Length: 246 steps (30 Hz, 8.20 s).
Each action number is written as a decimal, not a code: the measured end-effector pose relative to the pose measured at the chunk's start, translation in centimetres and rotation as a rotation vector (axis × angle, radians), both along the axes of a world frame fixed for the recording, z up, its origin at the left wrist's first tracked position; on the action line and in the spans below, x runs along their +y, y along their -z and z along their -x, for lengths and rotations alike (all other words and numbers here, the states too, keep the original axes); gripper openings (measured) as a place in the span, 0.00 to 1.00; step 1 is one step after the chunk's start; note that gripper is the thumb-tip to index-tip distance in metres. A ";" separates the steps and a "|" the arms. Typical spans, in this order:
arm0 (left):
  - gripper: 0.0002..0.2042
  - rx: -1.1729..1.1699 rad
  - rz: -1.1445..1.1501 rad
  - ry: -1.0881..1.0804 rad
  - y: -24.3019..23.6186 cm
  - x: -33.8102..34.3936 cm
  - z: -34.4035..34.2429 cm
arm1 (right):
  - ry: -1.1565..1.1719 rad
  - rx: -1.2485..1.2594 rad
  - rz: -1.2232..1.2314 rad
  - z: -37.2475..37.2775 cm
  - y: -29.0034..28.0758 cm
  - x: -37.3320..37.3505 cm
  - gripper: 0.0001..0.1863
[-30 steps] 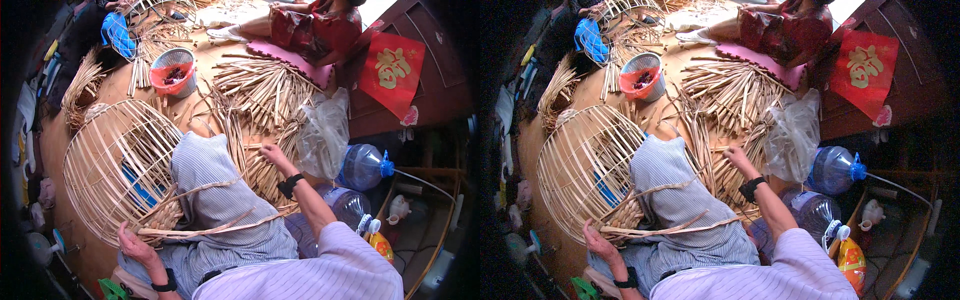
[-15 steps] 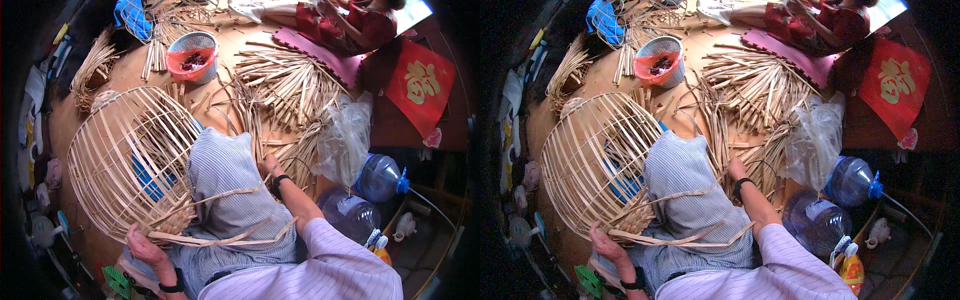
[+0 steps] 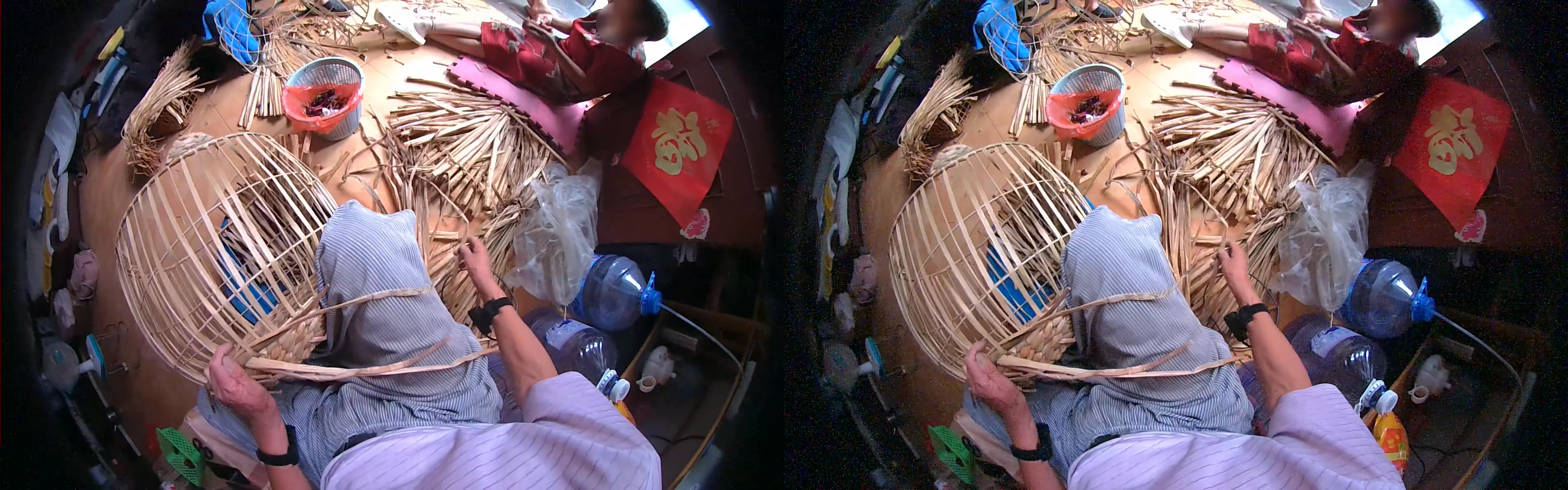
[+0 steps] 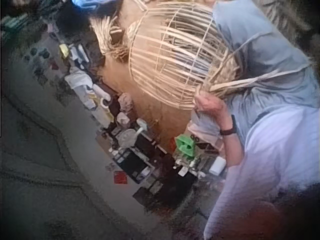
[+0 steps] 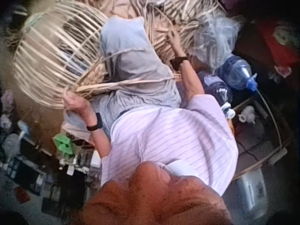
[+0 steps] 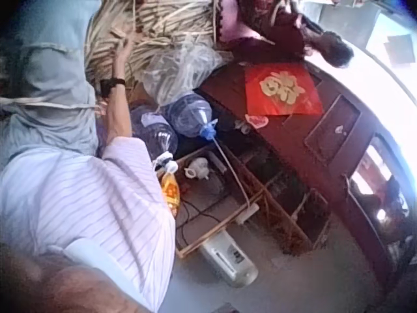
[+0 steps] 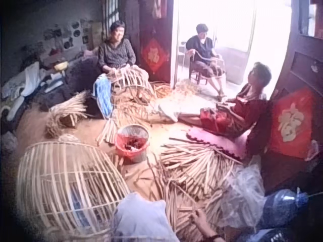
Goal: The person is weaving a wicker basket using bamboo or wicker strips.
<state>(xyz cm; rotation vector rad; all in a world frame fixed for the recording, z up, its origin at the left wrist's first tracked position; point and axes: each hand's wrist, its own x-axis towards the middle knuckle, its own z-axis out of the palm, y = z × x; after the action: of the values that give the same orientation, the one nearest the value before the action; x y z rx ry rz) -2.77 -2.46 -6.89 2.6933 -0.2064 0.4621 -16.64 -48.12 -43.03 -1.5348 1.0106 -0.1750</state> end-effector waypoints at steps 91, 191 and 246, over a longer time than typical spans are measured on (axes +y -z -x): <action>0.23 0.224 0.207 0.431 -6.0 -0.3 -1.3 | -1.216 -0.494 1.117 -13.0 -37.6 21.9 0.12; 0.12 -0.056 -0.046 0.377 -1.1 -0.6 1.1 | -1.168 -0.482 1.064 -16.7 -41.2 27.0 0.11; 0.35 0.224 0.083 0.433 -3.4 0.1 -0.6 | -0.445 -0.400 -0.480 -15.6 -36.6 18.6 0.13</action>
<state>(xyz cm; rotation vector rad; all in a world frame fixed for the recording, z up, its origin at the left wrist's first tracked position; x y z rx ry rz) -2.21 -2.34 -3.49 2.4928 -0.6695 0.0367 -1.03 -29.52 -6.44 -1.1803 0.3432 0.0718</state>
